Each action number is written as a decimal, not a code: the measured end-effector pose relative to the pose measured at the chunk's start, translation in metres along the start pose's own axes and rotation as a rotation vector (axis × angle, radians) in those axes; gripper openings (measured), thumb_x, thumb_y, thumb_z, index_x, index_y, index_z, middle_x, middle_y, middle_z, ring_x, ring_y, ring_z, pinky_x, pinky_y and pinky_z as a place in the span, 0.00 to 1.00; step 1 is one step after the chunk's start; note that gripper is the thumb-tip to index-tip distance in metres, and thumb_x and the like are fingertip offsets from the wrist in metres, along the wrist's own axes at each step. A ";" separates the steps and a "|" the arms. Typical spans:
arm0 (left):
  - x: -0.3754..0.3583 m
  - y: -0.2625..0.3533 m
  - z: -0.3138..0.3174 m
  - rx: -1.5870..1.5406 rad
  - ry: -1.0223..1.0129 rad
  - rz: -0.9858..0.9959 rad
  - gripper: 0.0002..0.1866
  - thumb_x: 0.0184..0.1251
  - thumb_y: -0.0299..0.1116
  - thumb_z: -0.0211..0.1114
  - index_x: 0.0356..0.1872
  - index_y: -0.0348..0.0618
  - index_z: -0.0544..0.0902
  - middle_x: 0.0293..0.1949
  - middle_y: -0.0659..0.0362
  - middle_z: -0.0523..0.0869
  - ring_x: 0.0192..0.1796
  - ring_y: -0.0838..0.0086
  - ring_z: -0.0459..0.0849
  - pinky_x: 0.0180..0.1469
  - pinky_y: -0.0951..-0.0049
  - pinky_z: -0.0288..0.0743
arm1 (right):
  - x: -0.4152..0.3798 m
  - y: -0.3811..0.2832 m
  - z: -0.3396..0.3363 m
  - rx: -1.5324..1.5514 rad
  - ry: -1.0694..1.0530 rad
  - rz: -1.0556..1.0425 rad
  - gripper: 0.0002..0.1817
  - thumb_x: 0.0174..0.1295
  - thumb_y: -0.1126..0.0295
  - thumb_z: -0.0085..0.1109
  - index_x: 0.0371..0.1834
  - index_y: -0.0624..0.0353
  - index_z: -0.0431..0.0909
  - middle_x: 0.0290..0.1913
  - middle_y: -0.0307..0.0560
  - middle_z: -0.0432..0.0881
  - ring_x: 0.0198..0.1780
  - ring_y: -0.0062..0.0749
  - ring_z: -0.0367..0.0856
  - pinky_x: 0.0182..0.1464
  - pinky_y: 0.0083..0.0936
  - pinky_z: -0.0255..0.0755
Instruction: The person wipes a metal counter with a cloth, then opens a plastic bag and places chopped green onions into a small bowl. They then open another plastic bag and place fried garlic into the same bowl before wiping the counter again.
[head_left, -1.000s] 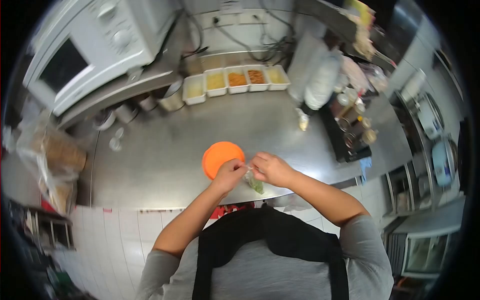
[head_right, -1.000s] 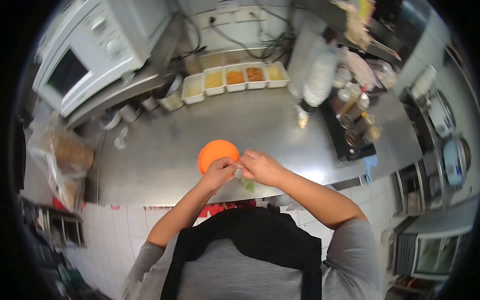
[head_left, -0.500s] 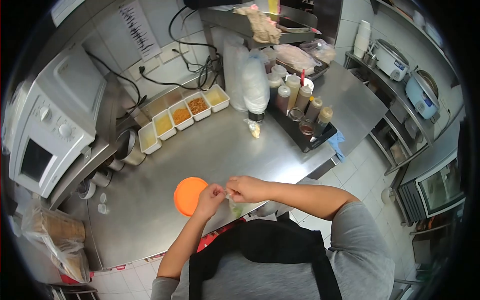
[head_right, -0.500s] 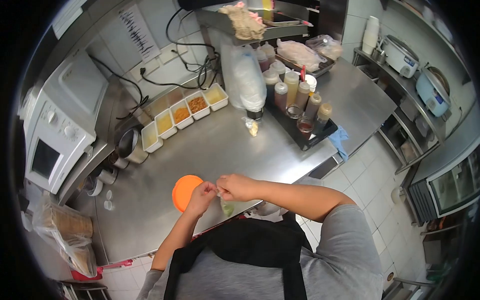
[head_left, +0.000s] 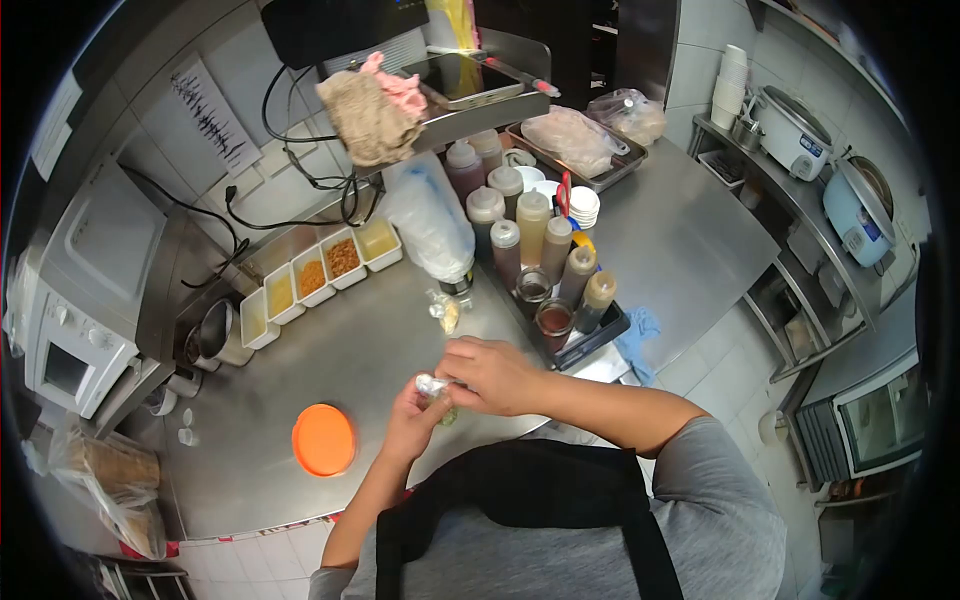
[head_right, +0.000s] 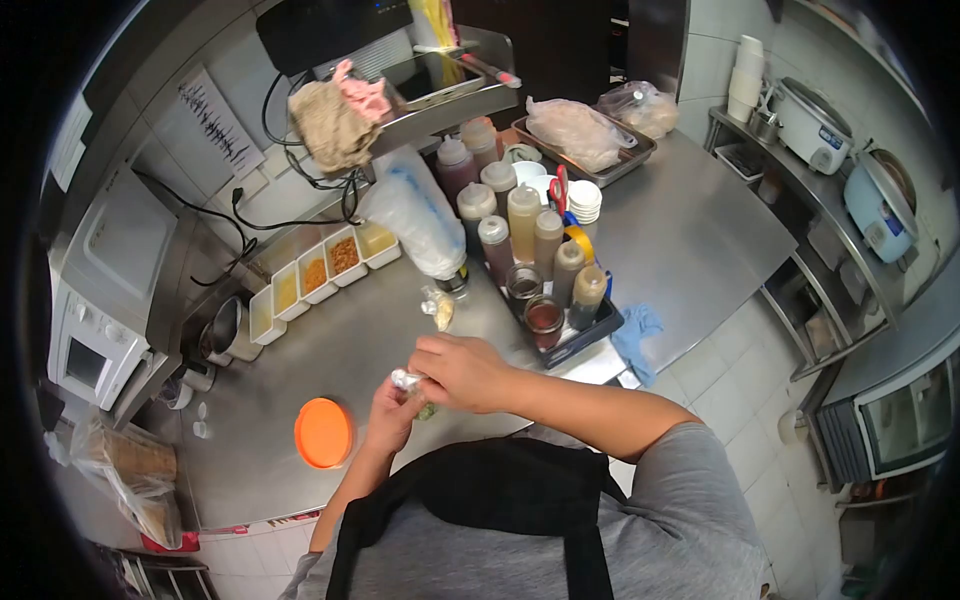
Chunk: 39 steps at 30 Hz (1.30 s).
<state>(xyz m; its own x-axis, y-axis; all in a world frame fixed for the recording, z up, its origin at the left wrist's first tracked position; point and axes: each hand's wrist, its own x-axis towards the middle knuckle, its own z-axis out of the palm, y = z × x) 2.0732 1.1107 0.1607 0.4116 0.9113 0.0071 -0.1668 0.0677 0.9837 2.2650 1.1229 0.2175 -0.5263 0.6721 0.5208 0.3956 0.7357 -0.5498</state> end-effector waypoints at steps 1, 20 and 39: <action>0.007 -0.003 0.004 0.043 -0.024 -0.011 0.11 0.63 0.26 0.58 0.46 0.41 0.73 0.37 0.64 0.80 0.41 0.81 0.77 0.45 0.79 0.69 | -0.002 0.002 -0.011 0.068 -0.025 0.036 0.07 0.57 0.70 0.55 0.37 0.58 0.72 0.32 0.42 0.72 0.35 0.34 0.75 0.34 0.28 0.70; -0.009 -0.014 0.009 0.153 0.706 -0.127 0.11 0.64 0.26 0.54 0.46 0.35 0.75 0.34 0.60 0.82 0.40 0.78 0.78 0.50 0.74 0.67 | -0.038 0.379 -0.168 -0.844 -0.043 0.555 0.17 0.51 0.77 0.50 0.46 0.56 0.76 0.48 0.47 0.79 0.52 0.42 0.75 0.55 0.40 0.68; -0.011 -0.031 -0.007 -0.077 0.930 0.062 0.07 0.60 0.30 0.65 0.31 0.46 0.73 0.24 0.71 0.73 0.25 0.87 0.68 0.27 0.83 0.60 | -0.043 0.396 -0.176 -0.475 0.303 0.705 0.12 0.37 0.66 0.71 0.23 0.58 0.79 0.32 0.52 0.81 0.38 0.45 0.80 0.43 0.34 0.71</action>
<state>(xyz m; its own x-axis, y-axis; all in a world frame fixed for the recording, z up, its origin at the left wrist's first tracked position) 2.0675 1.1010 0.1285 -0.4768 0.8708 -0.1198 -0.2367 0.0041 0.9716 2.5763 1.4000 0.0922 0.1504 0.9238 0.3520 0.8560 0.0564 -0.5139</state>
